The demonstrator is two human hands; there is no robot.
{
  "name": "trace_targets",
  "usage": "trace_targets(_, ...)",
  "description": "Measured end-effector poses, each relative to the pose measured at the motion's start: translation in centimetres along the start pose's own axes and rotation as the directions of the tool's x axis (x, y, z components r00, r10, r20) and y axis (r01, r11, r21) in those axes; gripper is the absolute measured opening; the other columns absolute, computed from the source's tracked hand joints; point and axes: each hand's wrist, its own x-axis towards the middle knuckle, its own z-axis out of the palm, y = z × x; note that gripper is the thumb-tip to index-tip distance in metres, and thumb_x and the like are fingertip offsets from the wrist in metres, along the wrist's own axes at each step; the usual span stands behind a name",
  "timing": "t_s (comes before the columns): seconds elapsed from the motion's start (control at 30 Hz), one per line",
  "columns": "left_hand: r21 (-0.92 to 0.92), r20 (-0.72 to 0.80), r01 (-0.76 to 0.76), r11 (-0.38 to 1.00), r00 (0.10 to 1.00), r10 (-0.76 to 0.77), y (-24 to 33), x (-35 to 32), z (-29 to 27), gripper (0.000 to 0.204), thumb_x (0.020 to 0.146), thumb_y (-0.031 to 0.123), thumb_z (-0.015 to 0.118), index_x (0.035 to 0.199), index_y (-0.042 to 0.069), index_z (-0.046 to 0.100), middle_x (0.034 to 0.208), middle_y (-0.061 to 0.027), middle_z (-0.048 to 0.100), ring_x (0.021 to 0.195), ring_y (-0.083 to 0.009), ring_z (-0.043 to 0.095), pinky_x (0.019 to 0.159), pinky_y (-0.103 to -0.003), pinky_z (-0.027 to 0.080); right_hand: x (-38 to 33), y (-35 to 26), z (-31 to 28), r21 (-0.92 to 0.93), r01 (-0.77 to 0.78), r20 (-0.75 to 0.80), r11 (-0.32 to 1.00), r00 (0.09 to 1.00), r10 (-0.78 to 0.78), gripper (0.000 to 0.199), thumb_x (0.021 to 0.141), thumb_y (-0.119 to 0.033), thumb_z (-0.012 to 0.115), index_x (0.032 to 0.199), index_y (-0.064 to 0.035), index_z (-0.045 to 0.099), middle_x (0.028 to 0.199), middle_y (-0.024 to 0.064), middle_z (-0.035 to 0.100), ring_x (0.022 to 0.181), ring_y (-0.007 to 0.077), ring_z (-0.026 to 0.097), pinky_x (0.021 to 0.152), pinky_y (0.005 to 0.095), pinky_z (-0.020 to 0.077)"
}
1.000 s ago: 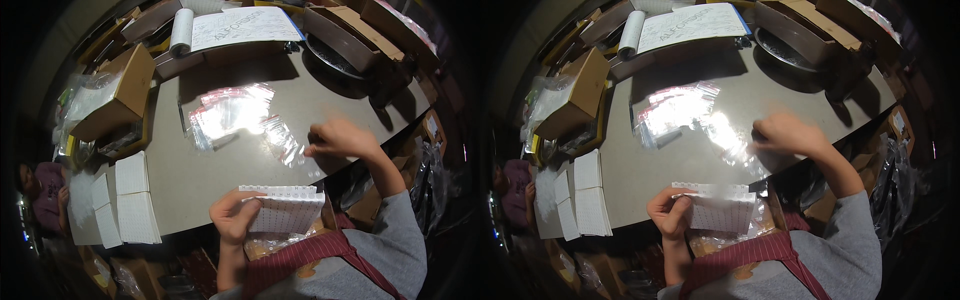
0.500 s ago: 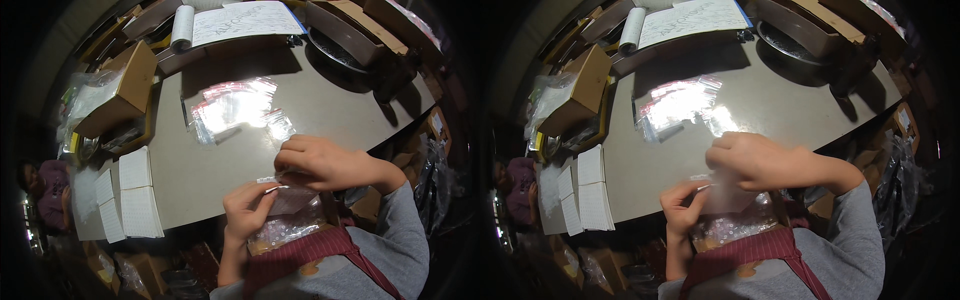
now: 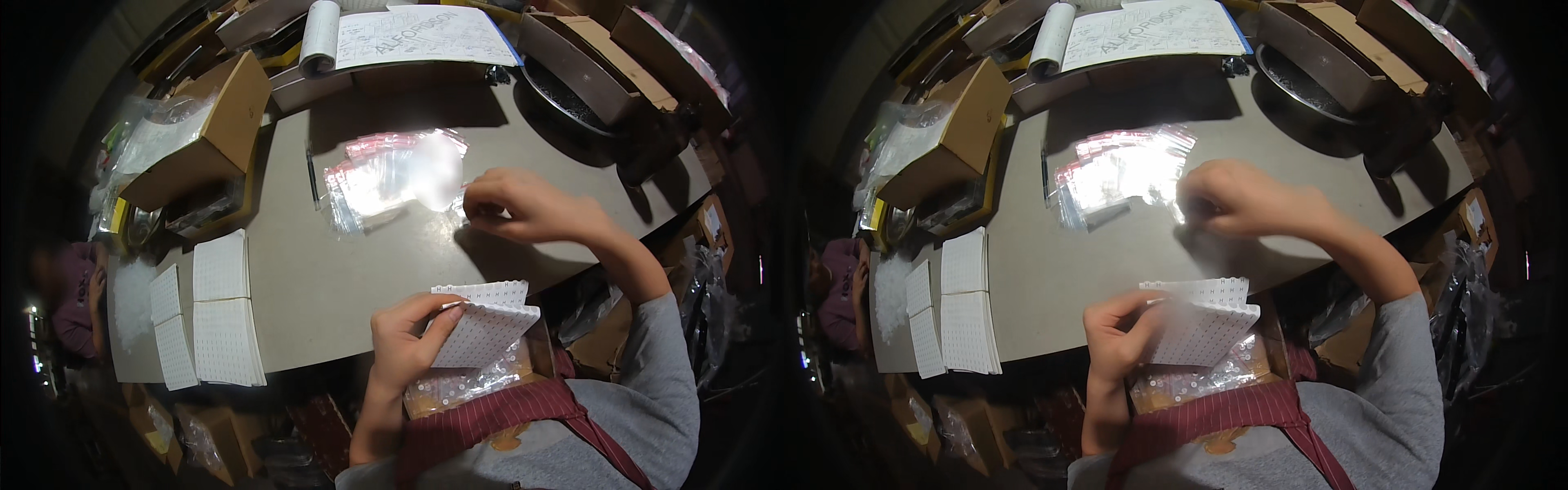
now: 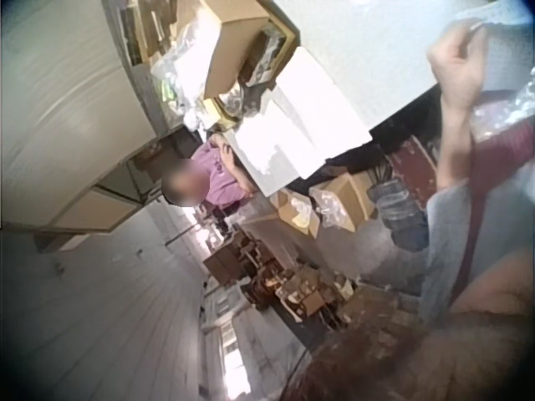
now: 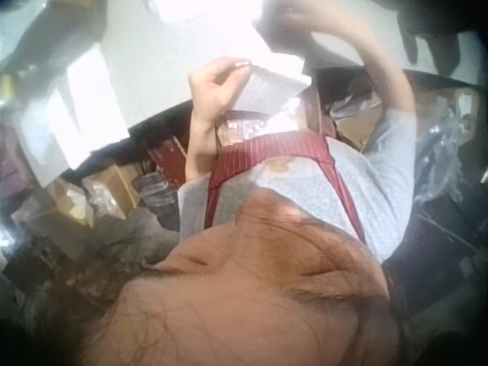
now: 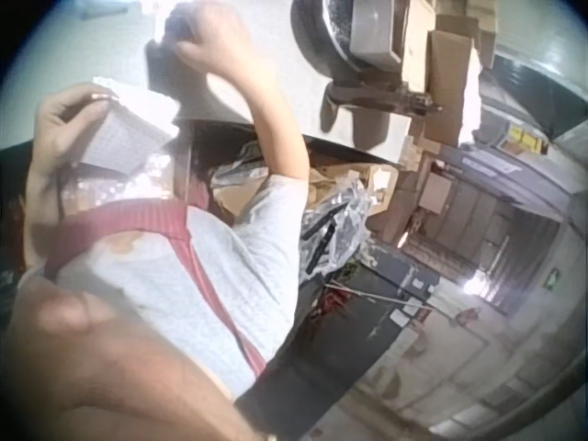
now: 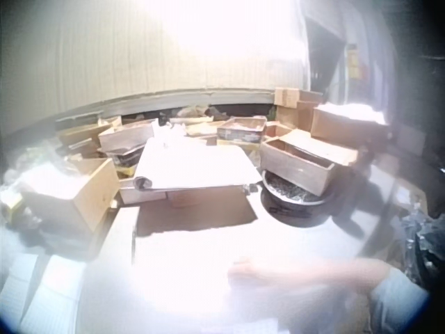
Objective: The person places small white items from a perforated sheet into clear plastic bags at a cluttered work table. The person repeatedly picks items and places them into bags, stacking the filled bags on the table.
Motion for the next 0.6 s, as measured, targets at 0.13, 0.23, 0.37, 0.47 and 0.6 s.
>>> trace_targets(0.13, 0.037, -0.010, -0.033, 0.999, 0.999, 0.033, 0.2, 0.1, -0.2, 0.012, 0.090, -0.001, 0.073, 0.101, -0.005, 0.076, 0.090, -0.0134, 0.076, 0.080, -0.0147, 0.070, 0.072, -0.027, 0.054, 1.9, 2.3, 1.0, -0.078, -0.063, 0.078, 0.995, 0.995, 0.069, 0.019, 0.088, -0.013, 0.070, 0.096, 0.0025, 0.063, 0.087, 0.0194, 0.064, 0.083, 0.0377, 0.063, 0.076, 0.0456, 0.0504)
trace_targets(0.23, 0.071, -0.028, -0.062, 0.996, 0.998, 0.064, 0.1, -0.1, -0.2, 0.013, 0.089, 0.000, 0.074, 0.101, -0.004, 0.077, 0.090, -0.0134, 0.076, 0.078, -0.0145, 0.071, 0.071, -0.026, 0.054, 2.3, 2.4, 1.4, -0.173, -0.153, 0.063, 0.973, 0.984, 0.166, 0.022, 0.087, -0.017, 0.073, 0.094, 0.0026, 0.065, 0.089, 0.0210, 0.067, 0.085, 0.0399, 0.065, 0.077, 0.0464, 0.0514)
trace_targets(0.37, 0.082, -0.007, -0.113, 0.990, 0.993, 0.114, -0.1, 0.0, -0.4, 0.013, 0.088, 0.001, 0.075, 0.101, -0.003, 0.077, 0.090, -0.0134, 0.077, 0.077, -0.0147, 0.071, 0.070, -0.026, 0.053, 2.1, 1.1, 0.0, -0.292, -0.181, 0.179, 0.939, 0.954, 0.239, 0.031, 0.087, -0.029, 0.078, 0.095, -0.0002, 0.068, 0.079, 0.0193, 0.067, 0.079, 0.0396, 0.066, 0.072, 0.0471, 0.0514)
trace_targets(0.47, 0.127, 0.017, -0.148, 0.981, 0.989, 0.147, 0.0, 0.0, -0.6, 0.013, 0.089, 0.001, 0.074, 0.100, -0.003, 0.077, 0.089, -0.0129, 0.076, 0.077, -0.0150, 0.071, 0.069, -0.026, 0.053, 1.8, 0.4, 0.2, -0.259, -0.123, 0.150, 0.958, 0.975, 0.166, 0.031, 0.092, -0.032, 0.074, 0.107, -0.0042, 0.071, 0.078, 0.0187, 0.069, 0.077, 0.0386, 0.068, 0.068, 0.0469, 0.0511)
trace_targets(0.6, 0.041, -0.023, -0.078, 0.996, 0.997, 0.079, -0.5, 0.0, -0.3, 0.013, 0.089, 0.001, 0.074, 0.100, -0.002, 0.077, 0.089, -0.0120, 0.076, 0.077, -0.0160, 0.071, 0.070, -0.026, 0.054, 1.2, 2.6, 2.5, -0.411, -0.130, -0.196, 0.903, 0.979, 0.052, 0.037, 0.097, -0.034, 0.069, 0.125, -0.0102, 0.069, 0.075, 0.0186, 0.068, 0.072, 0.0378, 0.068, 0.065, 0.0463, 0.0520)
